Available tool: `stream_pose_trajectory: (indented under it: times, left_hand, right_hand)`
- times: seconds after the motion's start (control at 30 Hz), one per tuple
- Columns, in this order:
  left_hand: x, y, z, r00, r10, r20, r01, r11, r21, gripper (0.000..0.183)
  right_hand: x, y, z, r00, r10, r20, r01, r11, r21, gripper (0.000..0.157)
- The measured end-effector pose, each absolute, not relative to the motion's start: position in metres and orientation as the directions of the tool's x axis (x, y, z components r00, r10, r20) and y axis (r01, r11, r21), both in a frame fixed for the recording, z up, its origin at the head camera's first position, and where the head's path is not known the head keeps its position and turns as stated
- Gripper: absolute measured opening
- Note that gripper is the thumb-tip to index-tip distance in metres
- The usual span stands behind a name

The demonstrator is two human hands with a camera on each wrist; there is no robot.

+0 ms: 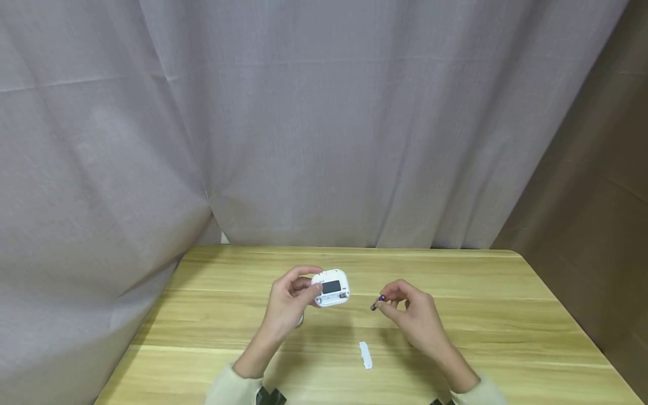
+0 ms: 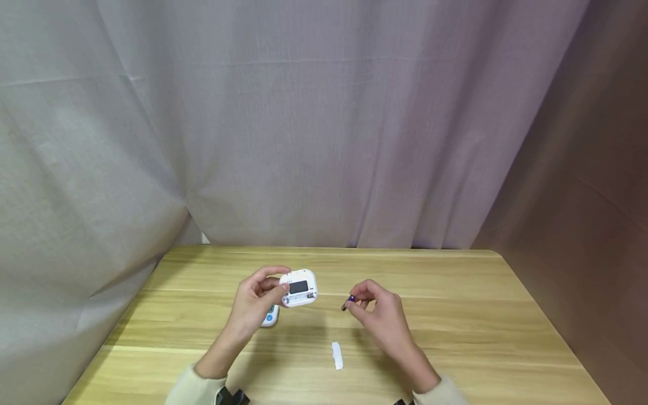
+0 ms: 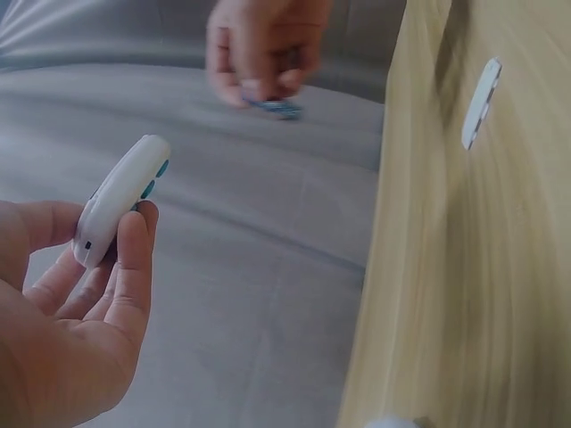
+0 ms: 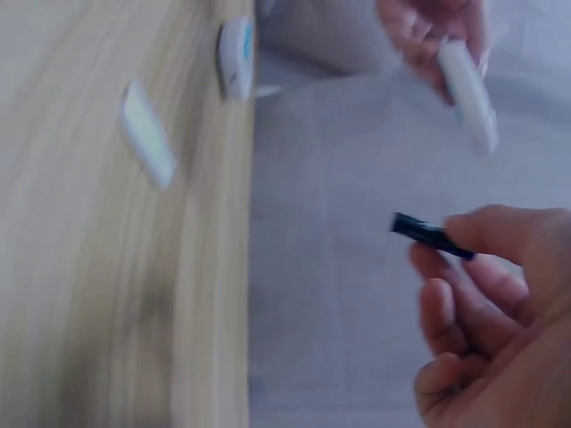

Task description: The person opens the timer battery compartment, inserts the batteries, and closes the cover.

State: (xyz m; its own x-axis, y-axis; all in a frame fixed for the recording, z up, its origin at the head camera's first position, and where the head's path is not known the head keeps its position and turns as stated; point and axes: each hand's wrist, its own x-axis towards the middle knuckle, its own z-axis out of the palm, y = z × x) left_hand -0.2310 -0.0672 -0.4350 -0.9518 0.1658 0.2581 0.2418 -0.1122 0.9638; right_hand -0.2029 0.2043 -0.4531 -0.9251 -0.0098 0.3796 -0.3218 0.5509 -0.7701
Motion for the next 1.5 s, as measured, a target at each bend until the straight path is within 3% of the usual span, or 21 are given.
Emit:
stream_pose_trajectory:
  times: [0.13,0.27,0.57,0.83,1.03,1.27,1.5]
  left_hand:
    - [-0.228,-0.061,-0.439,-0.943,0.208,0.259,0.244,-0.095,0.965,0.031]
    - [-0.224,-0.053,-0.444,-0.939,0.243,0.242,0.233,-0.067,0.97,0.032]
    - [-0.219,-0.043,-0.45,-0.93,0.28,0.239,0.239,-0.037,0.97,0.034]
    - [-0.217,-0.04,-0.452,-0.926,0.292,0.24,0.245,-0.022,0.969,0.035]
    - [-0.215,-0.039,-0.455,-0.924,0.307,0.227,0.24,0.005,0.971,0.034]
    - [-0.212,-0.034,-0.455,-0.924,0.317,0.213,0.219,-0.016,0.976,0.034]
    - [-0.21,-0.033,-0.456,-0.928,0.314,0.201,0.2,-0.036,0.979,0.032]
  right_hand:
    - [-0.192,0.192,-0.443,-0.886,0.042,0.461,-0.391,0.466,-0.794,0.019]
    - [-0.184,0.183,-0.441,-0.816,0.015,0.578,-0.517,0.429,-0.741,0.023]
    - [-0.184,0.174,-0.448,-0.553,-0.106,0.827,-0.775,0.43,-0.463,0.035]
    - [-0.189,0.168,-0.454,-0.377,-0.225,0.899,-0.864,0.434,-0.254,0.019]
    - [-0.188,0.165,-0.456,-0.354,-0.252,0.9,-0.868,0.447,-0.216,0.01]
    - [-0.187,0.161,-0.458,-0.337,-0.259,0.905,-0.859,0.478,-0.183,0.025]
    - [-0.184,0.159,-0.46,-0.372,-0.257,0.892,-0.849,0.482,-0.215,0.024]
